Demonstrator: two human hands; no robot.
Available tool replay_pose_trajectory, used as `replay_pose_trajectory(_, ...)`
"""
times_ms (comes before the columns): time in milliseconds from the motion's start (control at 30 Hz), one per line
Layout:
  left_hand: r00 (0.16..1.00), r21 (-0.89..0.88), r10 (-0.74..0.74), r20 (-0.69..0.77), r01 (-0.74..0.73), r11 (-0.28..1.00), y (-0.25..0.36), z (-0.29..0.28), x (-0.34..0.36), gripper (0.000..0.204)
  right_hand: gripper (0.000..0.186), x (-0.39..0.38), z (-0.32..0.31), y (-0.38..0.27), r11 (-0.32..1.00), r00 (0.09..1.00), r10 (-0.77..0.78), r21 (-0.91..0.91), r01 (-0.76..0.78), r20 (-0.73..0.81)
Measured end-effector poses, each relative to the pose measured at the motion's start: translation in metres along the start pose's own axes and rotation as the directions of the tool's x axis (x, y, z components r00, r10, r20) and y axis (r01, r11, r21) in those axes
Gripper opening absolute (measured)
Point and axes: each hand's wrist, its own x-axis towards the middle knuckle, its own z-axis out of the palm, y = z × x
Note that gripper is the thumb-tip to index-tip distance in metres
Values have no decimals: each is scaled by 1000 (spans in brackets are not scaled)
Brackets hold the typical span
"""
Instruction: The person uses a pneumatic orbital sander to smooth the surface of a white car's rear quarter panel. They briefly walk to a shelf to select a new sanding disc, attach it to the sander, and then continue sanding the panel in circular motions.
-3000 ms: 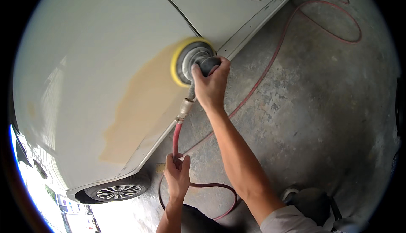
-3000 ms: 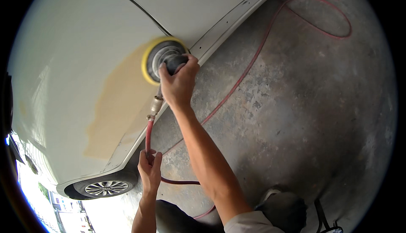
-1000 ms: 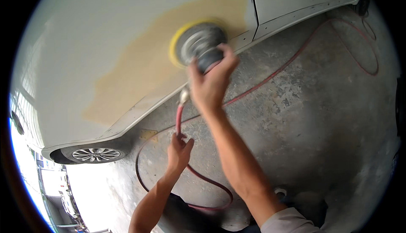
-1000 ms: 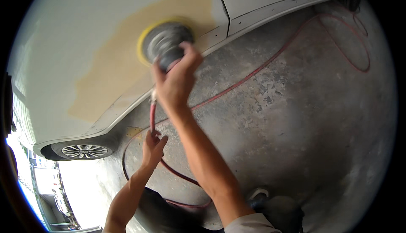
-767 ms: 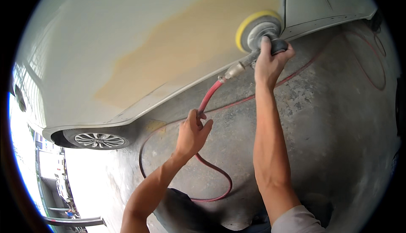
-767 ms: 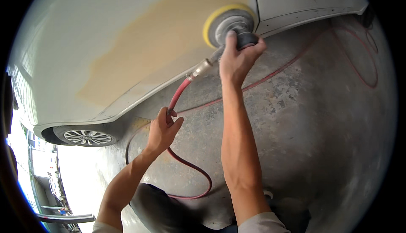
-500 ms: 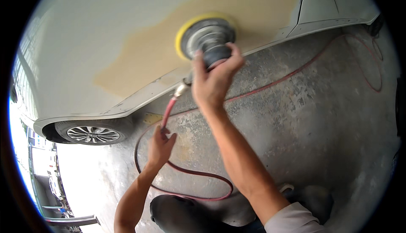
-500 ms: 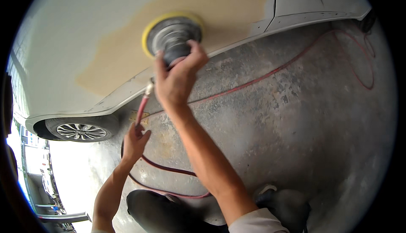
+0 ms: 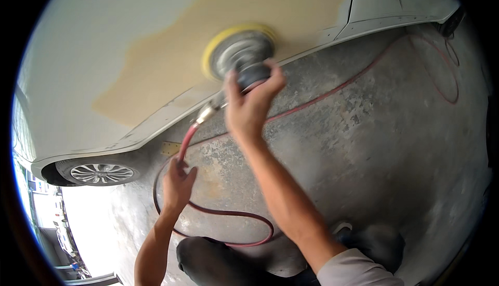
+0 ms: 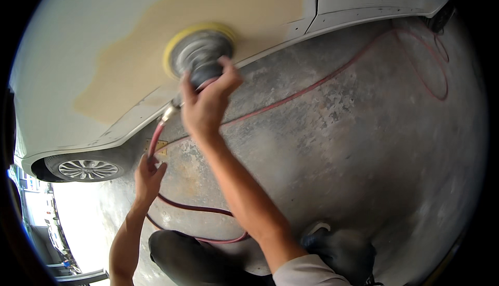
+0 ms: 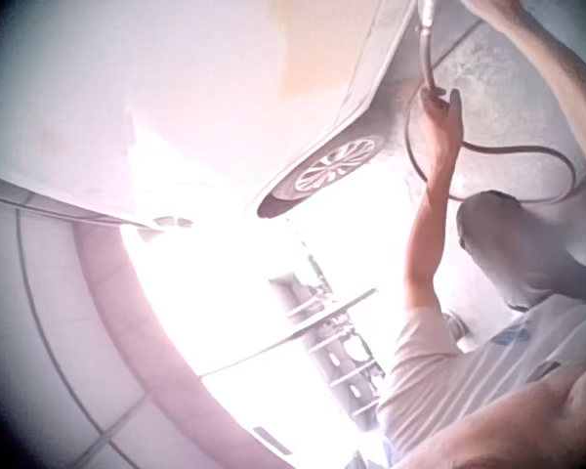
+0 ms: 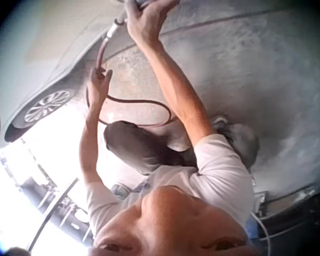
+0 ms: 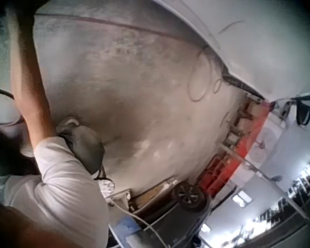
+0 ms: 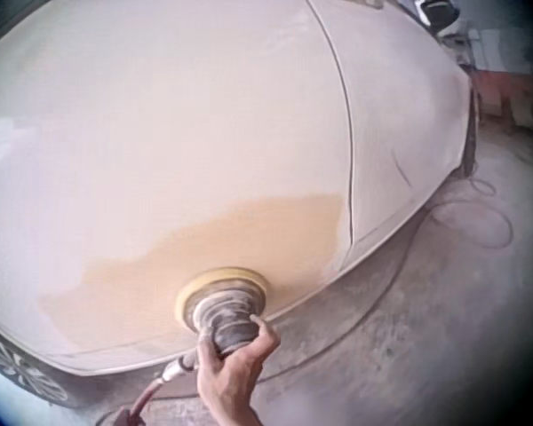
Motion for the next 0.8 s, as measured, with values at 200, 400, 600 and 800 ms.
replay_pose_trajectory(200, 972, -183, 201, 119, -177, 967, 116, 29, 18, 33, 71, 129, -76, -2, 993, 980, 108, 67, -98, -169)
replay_pose_trajectory(400, 997, -170, 69, 39, -62, 983, 33, 0, 9, 29, 70, 46, -18, -37, 986, 986, 167, 27, -167, -21)
replay_pose_trajectory(600, 996, -184, -75, -47, 65, 981, -57, -60, -17, 29, 68, -50, 60, -51, 1000, 994, 4, -21, -2, 114)
replay_pose_trajectory(800, 991, -255, -120, -59, 101, 962, -120, -92, -26, 24, 68, -114, 107, -63, 997, 991, 49, 52, -56, 128)
